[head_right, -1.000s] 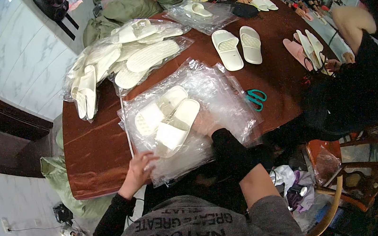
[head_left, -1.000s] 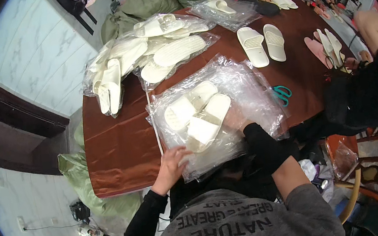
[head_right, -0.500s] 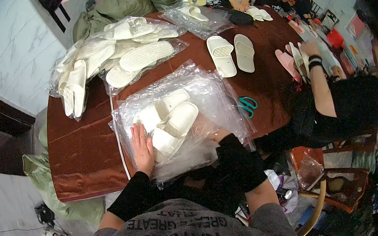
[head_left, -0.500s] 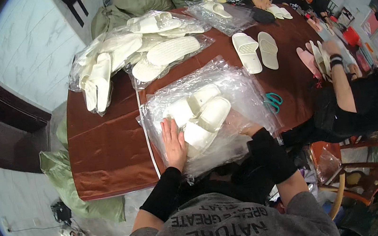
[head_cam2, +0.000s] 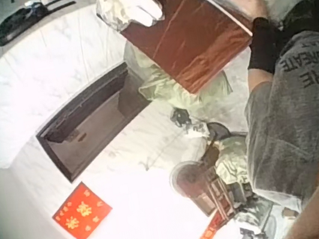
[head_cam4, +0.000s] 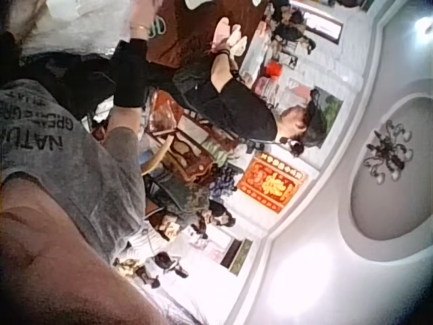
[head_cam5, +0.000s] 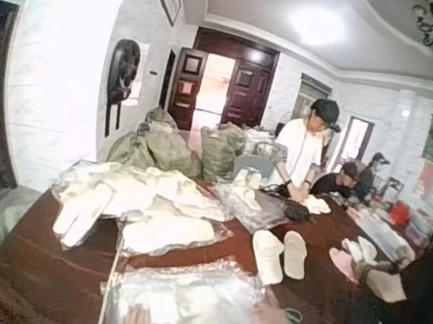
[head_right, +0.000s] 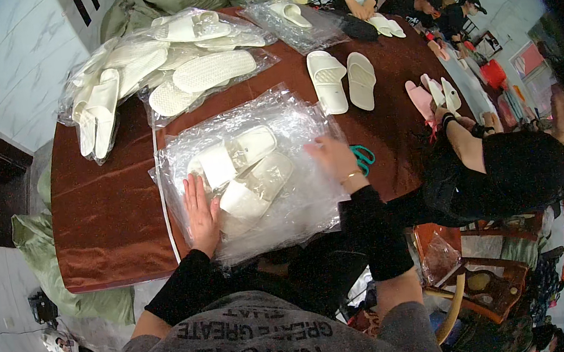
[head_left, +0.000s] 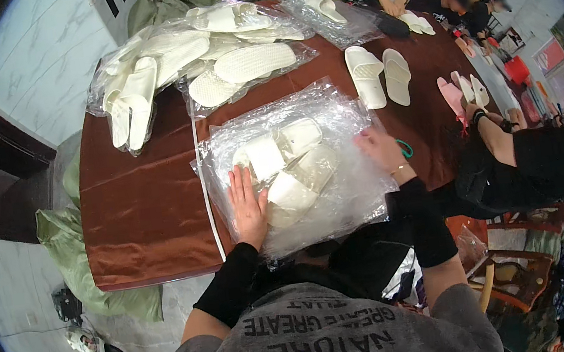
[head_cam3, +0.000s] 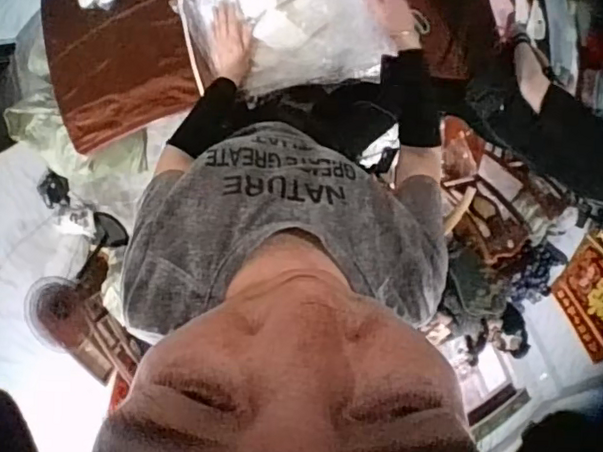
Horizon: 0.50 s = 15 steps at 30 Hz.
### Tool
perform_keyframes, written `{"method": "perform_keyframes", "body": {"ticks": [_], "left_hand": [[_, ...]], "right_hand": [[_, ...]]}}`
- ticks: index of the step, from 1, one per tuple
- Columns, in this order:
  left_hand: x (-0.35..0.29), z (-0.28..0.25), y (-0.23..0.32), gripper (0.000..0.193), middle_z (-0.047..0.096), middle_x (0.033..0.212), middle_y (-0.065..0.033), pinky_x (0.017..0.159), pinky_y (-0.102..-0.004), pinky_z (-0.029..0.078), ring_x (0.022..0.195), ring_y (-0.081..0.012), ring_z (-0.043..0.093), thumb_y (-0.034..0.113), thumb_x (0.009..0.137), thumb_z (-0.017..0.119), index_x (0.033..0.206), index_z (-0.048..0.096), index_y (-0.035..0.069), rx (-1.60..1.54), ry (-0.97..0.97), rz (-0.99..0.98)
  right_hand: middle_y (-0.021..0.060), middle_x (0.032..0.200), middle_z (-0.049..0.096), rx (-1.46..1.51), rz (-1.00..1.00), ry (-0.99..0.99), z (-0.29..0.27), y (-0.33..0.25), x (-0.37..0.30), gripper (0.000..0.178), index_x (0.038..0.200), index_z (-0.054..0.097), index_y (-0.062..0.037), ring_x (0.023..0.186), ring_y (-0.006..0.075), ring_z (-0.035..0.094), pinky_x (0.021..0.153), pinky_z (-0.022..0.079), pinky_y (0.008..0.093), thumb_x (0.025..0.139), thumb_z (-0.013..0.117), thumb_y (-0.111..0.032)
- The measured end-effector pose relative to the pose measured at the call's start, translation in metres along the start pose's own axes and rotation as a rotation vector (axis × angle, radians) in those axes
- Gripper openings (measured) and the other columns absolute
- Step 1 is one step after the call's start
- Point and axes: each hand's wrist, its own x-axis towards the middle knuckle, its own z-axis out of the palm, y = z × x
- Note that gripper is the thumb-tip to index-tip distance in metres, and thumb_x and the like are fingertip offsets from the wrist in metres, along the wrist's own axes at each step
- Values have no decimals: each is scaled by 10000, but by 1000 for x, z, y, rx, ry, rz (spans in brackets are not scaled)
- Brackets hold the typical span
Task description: The recorder is packaging white slippers into plastic bags at a factory table.
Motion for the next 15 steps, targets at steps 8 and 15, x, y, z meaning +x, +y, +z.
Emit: {"method": "perform_keyframes", "body": {"ticks": [8,15], "left_hand": [[-7,-7,-3,712,165,1720,-229,1282,-530,134,1602,-408,114,241,1037,577,1634,260,18,-36,40,4],[-9,-7,-9,732,164,1736,-171,1260,-594,153,1610,-374,114,252,1018,615,1642,276,72,13,9,-2]], "right_hand": [[153,1138,741,1287,62,-421,-10,-27,16,305,1236,667,47,1045,243,718,888,579,344,1021,596,-157],[139,1199,721,480,-205,-333,82,-13,44,347,1285,665,15,1115,242,689,939,572,357,946,705,-45]]}}
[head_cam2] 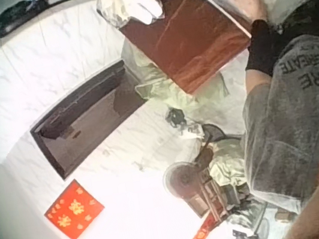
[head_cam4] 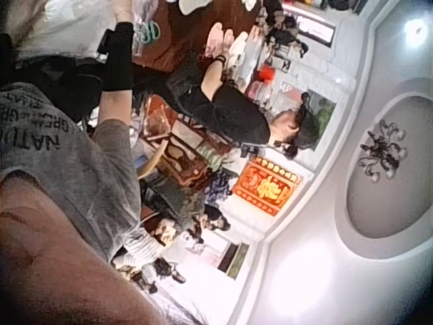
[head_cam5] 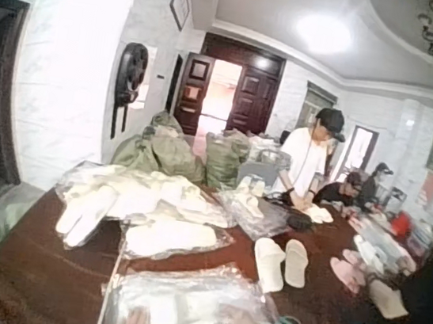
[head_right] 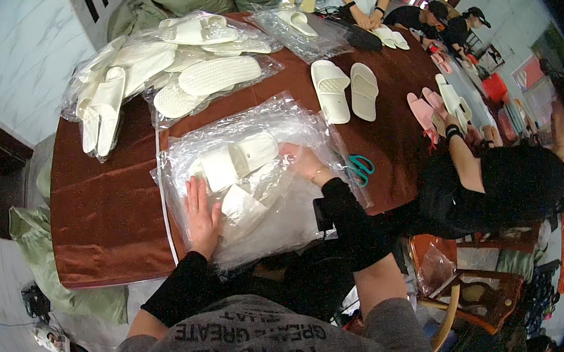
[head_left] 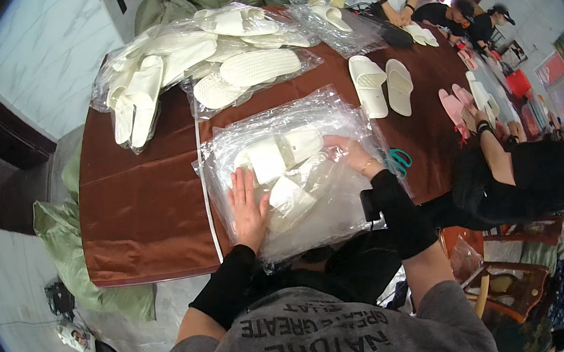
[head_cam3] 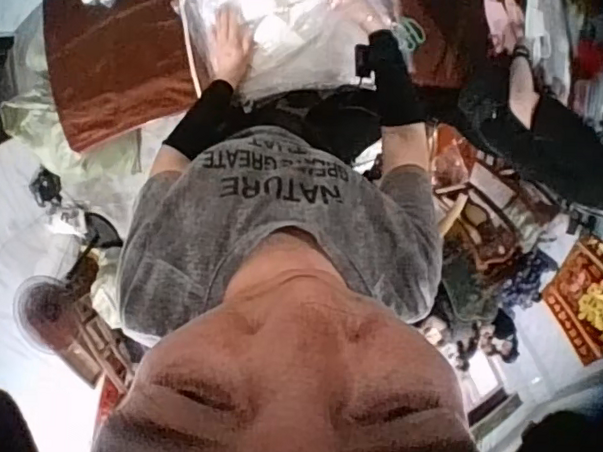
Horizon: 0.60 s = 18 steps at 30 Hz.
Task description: The recorder is packaging white slippers into plastic bags at a factory table.
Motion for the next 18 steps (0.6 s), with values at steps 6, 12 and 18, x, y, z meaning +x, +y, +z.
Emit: {"method": "perform_keyframes", "body": {"ticks": [6,12,18], "left_hand": [[9,0,19,724,129,1743,-164,1260,-607,144,1614,-368,93,234,1032,579,1661,242,110,-56,-31,5],[-4,-10,4,739,128,1745,-159,1249,-621,163,1610,-362,122,277,1035,591,1662,240,105,1,-10,-36],[3,-8,15,726,154,1741,-157,1257,-605,156,1612,-340,124,350,1059,544,1667,225,115,48,-28,-11]], "right_hand": [[112,958,725,-109,228,160,9,46,43,405,1027,663,29,900,206,694,807,553,321,861,852,-289],[106,1016,758,180,342,-110,43,-28,20,529,1125,732,60,902,192,691,806,546,333,857,847,-381],[99,1040,781,-63,113,42,2,-28,-14,428,1152,741,30,923,167,703,832,546,358,885,816,-296]]}}
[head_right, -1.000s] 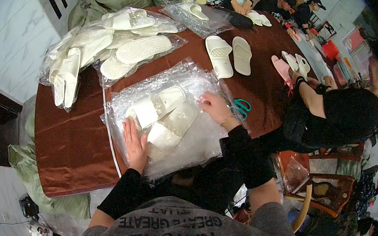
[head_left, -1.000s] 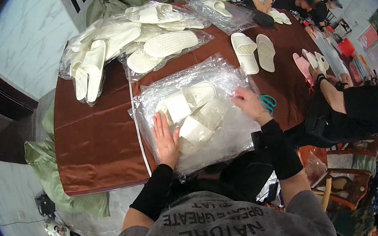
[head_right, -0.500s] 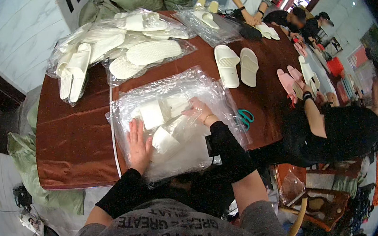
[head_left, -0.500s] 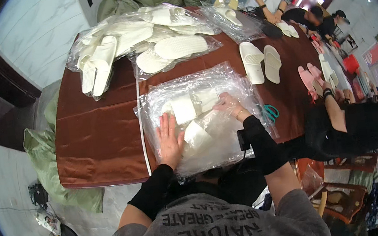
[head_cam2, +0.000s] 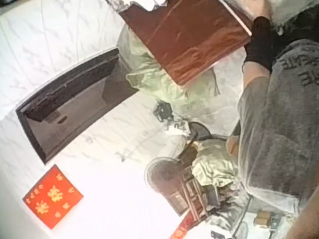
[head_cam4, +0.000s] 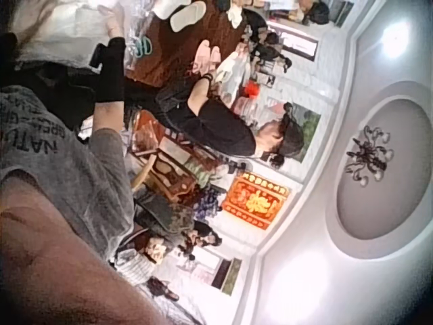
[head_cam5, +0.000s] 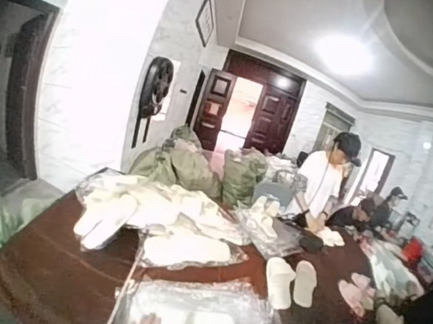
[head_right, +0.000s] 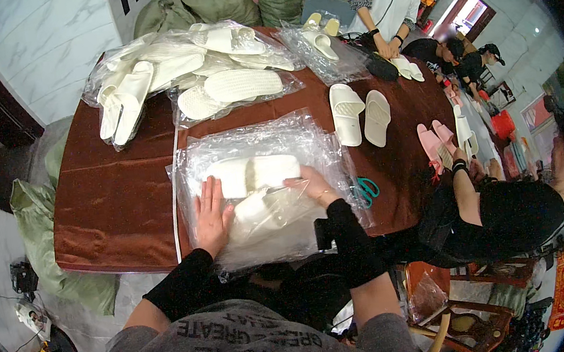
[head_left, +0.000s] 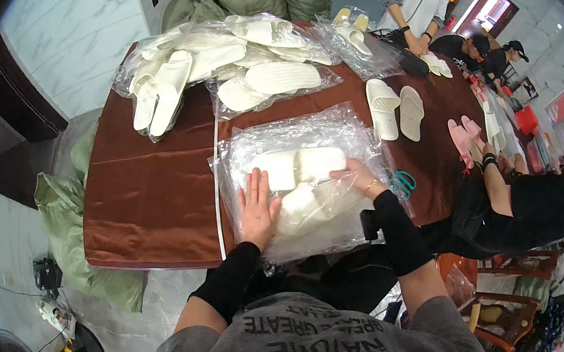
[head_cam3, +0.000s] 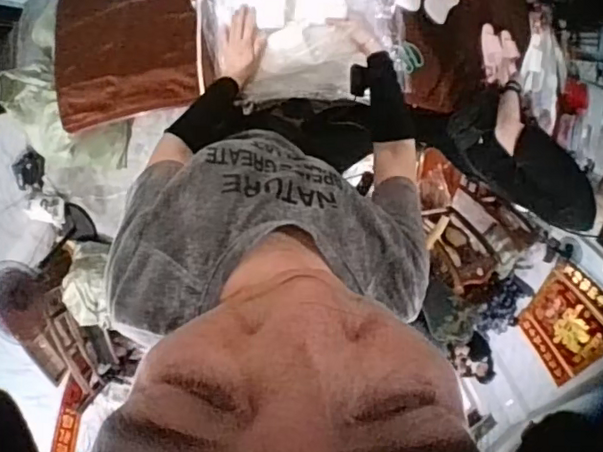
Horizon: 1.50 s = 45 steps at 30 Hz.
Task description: The recorder is packaging white slippers into plastic bags at a factory table.
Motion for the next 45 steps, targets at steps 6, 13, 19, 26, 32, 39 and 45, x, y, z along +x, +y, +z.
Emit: {"method": "perform_keyframes", "body": {"ticks": [6,13,19,26,32,39,45], "left_hand": [[-11,7,-7,741,163,1741,-155,1261,-600,143,1612,-338,130,441,1055,542,1659,259,120,245,-34,-34],[-5,21,2,729,165,1740,-155,1262,-602,137,1612,-340,127,467,1041,560,1644,319,135,293,-43,7],[-11,12,-2,713,185,1733,-163,1261,-603,133,1609,-342,136,443,1030,576,1633,348,137,309,-42,-24],[-5,17,7,707,237,1721,-151,1260,-603,146,1597,-331,193,443,1005,602,1605,394,132,342,-48,-9],[-4,25,10,694,243,1721,-146,1257,-609,155,1597,-327,197,435,1006,602,1601,405,138,349,-41,24],[3,31,13,694,219,1728,-156,1257,-611,135,1604,-337,172,404,1027,592,1624,360,136,379,-65,13],[3,32,13,665,310,1689,-178,1243,-606,196,1587,-331,233,416,1021,586,1587,431,104,681,-378,-2]], "right_hand": [[143,1067,769,-270,97,293,-110,28,-41,457,1229,691,37,959,192,704,863,550,373,887,794,-247],[216,1154,722,-391,19,970,-255,24,-152,502,1310,614,71,1060,340,693,951,525,417,917,755,-206],[197,1160,736,-59,-79,799,-136,-92,-124,433,1320,613,19,1014,251,708,906,546,394,968,712,-213],[282,1037,723,-268,23,563,-52,72,-75,519,1183,650,24,983,481,690,844,540,532,928,710,-425],[248,988,744,-232,177,730,-198,91,-87,475,1096,692,36,940,427,722,830,548,505,974,652,-421],[132,1012,691,-1002,-110,575,-209,-124,-68,290,1136,675,-81,1002,333,674,758,546,446,904,643,-251],[177,1056,727,-933,-420,-84,-22,-309,-90,330,1157,714,-48,969,285,715,808,599,431,868,603,-161]]}}
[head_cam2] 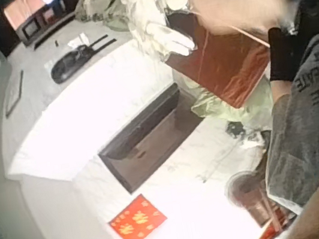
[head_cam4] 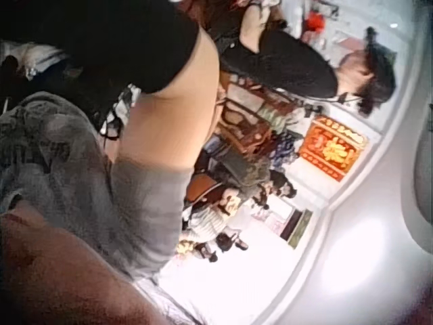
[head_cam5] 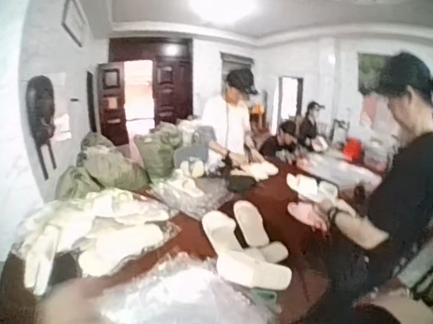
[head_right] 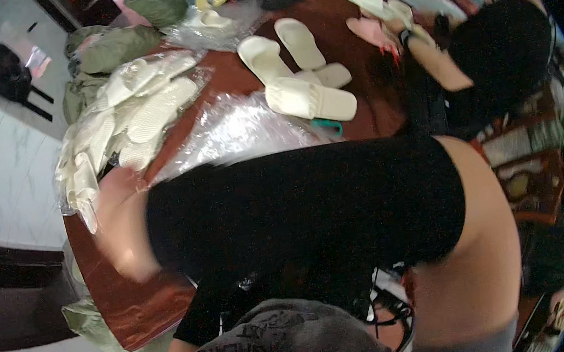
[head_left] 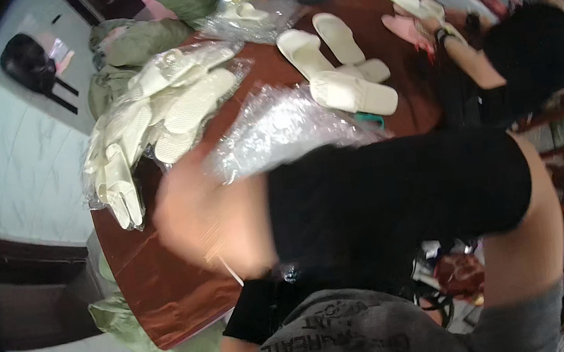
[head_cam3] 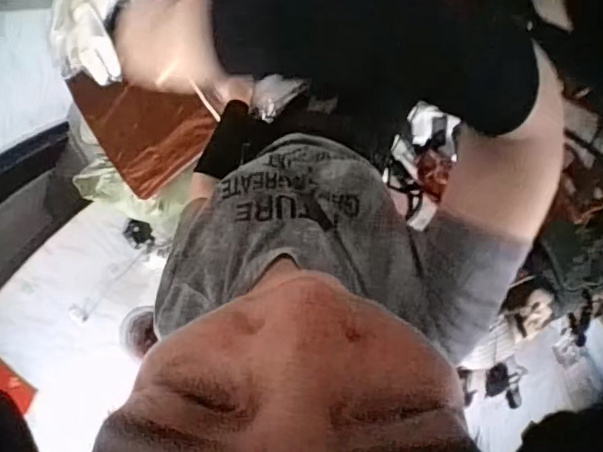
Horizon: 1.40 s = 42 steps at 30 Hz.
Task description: The recorder is packaging white slippers into plastic bags at a factory table.
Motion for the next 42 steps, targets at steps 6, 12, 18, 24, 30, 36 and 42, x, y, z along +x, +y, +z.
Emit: {"method": "perform_keyframes", "body": {"ticks": [6,12,18,24,30,36,42], "left_hand": [[7,21,16,633,282,1700,-175,1239,-604,181,1579,-374,222,404,1050,564,1594,416,115,-281,300,24],[14,30,15,656,251,1715,-162,1256,-599,147,1593,-359,194,432,1058,553,1616,382,132,-226,281,38],[22,36,5,670,239,1719,-162,1253,-613,152,1597,-358,184,438,1054,553,1622,366,137,-246,286,11],[17,40,7,678,236,1719,-160,1249,-618,151,1594,-369,187,401,1043,581,1624,357,132,-245,280,23],[24,35,2,639,214,1724,-162,1261,-598,138,1599,-354,174,436,1076,523,1619,359,142,-157,172,-7],[12,24,-8,691,263,1713,-153,1239,-640,165,1597,-332,210,401,1018,610,1608,389,115,-241,264,-26],[26,-5,-62,484,457,1557,-156,1180,-548,299,1492,-282,377,258,1008,655,1448,567,77,-852,81,-2]], "right_hand": [[186,1078,719,241,-250,269,98,-62,-14,350,1190,701,-50,1004,298,702,863,561,477,884,598,-185],[195,1101,711,309,-265,323,130,-62,-21,371,1222,689,-53,1038,311,689,918,522,522,900,593,-209],[204,1123,704,348,-327,332,130,-71,-13,393,1254,676,-56,1073,324,676,973,484,568,915,588,-233],[213,1145,696,355,-346,321,132,-70,-13,415,1286,664,-58,1107,338,663,1028,445,614,931,583,-257],[222,1167,688,237,-122,190,153,-23,10,439,1318,651,-61,1142,351,651,1083,406,659,947,578,-282],[155,1702,269,149,253,175,297,126,-39,663,1584,436,-240,1580,427,179,1224,93,713,983,596,-469],[136,1732,205,127,272,95,299,123,-31,696,1643,326,-274,1595,403,147,1240,99,689,1018,511,-518]]}}
